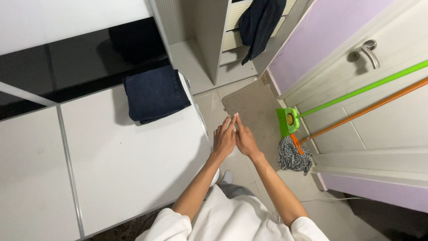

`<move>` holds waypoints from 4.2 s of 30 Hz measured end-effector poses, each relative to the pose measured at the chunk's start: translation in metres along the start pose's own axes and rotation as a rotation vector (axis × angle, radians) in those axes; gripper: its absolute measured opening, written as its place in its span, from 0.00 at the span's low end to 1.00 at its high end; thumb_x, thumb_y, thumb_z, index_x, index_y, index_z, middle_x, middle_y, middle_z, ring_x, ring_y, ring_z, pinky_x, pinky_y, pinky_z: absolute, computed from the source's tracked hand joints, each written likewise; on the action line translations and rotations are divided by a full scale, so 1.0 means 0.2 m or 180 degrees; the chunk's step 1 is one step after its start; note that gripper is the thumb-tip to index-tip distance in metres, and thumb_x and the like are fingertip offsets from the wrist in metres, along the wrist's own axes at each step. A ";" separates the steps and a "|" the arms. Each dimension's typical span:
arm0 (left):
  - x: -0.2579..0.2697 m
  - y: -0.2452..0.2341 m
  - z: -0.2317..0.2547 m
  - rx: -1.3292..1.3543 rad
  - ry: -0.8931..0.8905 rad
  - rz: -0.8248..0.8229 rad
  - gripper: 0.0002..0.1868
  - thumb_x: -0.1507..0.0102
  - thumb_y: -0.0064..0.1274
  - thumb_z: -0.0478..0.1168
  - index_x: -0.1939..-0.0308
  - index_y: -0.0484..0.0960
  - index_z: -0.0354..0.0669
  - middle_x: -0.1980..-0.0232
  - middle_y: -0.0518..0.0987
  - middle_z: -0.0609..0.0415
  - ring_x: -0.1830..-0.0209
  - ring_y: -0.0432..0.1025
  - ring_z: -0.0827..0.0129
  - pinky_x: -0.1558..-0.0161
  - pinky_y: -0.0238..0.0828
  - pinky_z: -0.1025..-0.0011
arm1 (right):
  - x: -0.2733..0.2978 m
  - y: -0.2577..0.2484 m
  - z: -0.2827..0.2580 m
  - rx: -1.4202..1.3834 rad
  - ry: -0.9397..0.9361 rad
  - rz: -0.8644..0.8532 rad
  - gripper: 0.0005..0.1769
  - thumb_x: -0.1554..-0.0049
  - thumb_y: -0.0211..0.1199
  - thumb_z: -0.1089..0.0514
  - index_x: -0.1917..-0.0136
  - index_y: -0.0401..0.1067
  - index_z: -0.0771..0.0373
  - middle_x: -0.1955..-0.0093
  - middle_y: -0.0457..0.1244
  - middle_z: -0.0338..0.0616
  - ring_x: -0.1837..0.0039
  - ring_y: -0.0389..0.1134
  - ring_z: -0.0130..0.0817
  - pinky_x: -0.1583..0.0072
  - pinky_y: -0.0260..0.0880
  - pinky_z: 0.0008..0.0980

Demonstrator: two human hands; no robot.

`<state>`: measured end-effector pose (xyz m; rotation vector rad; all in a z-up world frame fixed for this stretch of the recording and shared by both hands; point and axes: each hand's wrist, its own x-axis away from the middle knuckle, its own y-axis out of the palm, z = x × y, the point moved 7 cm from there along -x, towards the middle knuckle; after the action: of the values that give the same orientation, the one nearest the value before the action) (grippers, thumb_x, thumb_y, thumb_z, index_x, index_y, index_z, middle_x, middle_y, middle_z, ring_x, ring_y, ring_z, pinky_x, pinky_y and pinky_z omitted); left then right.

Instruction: The person folds two pairs of jeans by hand on a white table, first folding a dark pair and then a light blue pair into rectangular bundles.

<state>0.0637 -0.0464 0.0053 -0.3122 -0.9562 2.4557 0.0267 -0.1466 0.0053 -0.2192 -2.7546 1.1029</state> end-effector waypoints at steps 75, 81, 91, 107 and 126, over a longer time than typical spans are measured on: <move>-3.62 -0.17 0.09 -0.0415 -0.0032 0.1399 0.56 0.41 0.66 0.41 0.21 0.40 0.41 0.21 0.41 0.29 0.23 0.46 0.33 0.29 0.55 0.41 | -4.02 -1.61 0.23 -0.0135 -0.1752 0.1435 0.35 0.47 0.76 0.62 0.30 0.63 0.65 0.34 0.59 0.59 0.34 0.57 0.59 0.32 0.58 0.49; -3.73 -0.17 0.01 -0.0487 -0.0550 0.0932 0.57 0.41 0.65 0.45 0.20 0.37 0.54 0.17 0.35 0.37 0.18 0.41 0.43 0.25 0.48 0.43 | -4.72 -1.31 0.50 0.0727 -0.1212 0.0477 0.28 0.32 0.61 0.48 0.23 0.63 0.57 0.22 0.58 0.48 0.21 0.56 0.45 0.22 0.57 0.41; -3.73 -0.10 -0.10 -0.0518 -0.0801 0.0356 0.58 0.38 0.62 0.49 0.20 0.31 0.57 0.16 0.31 0.46 0.17 0.37 0.52 0.24 0.37 0.37 | -4.92 -1.17 0.49 -0.0014 -0.1605 0.0306 0.30 0.27 0.47 0.48 0.18 0.52 0.61 0.16 0.49 0.50 0.18 0.50 0.46 0.21 0.54 0.44; -3.74 -0.09 -0.13 0.1350 -0.0506 0.0932 0.61 0.37 0.65 0.56 0.21 0.36 0.32 0.18 0.32 0.26 0.19 0.43 0.39 0.22 0.50 0.51 | -4.64 -1.39 0.54 -0.5339 -0.0218 0.0728 0.26 0.44 0.52 0.52 0.37 0.67 0.69 0.39 0.65 0.56 0.39 0.67 0.46 0.39 0.69 0.43; -3.09 0.18 -0.08 0.6397 0.0062 -0.0595 0.52 0.53 0.71 0.47 0.28 0.61 0.47 0.30 0.58 0.39 0.31 0.63 0.50 0.35 0.68 0.51 | -2.44 -1.58 0.11 -0.5642 -0.0604 -0.0175 0.26 0.59 0.49 0.55 0.48 0.70 0.70 0.46 0.67 0.52 0.41 0.69 0.50 0.34 0.71 0.46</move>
<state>0.5867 -0.3768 -0.0094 0.4327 1.4974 2.0008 0.4745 -0.4838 0.1594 -0.1898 -2.8789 -1.5729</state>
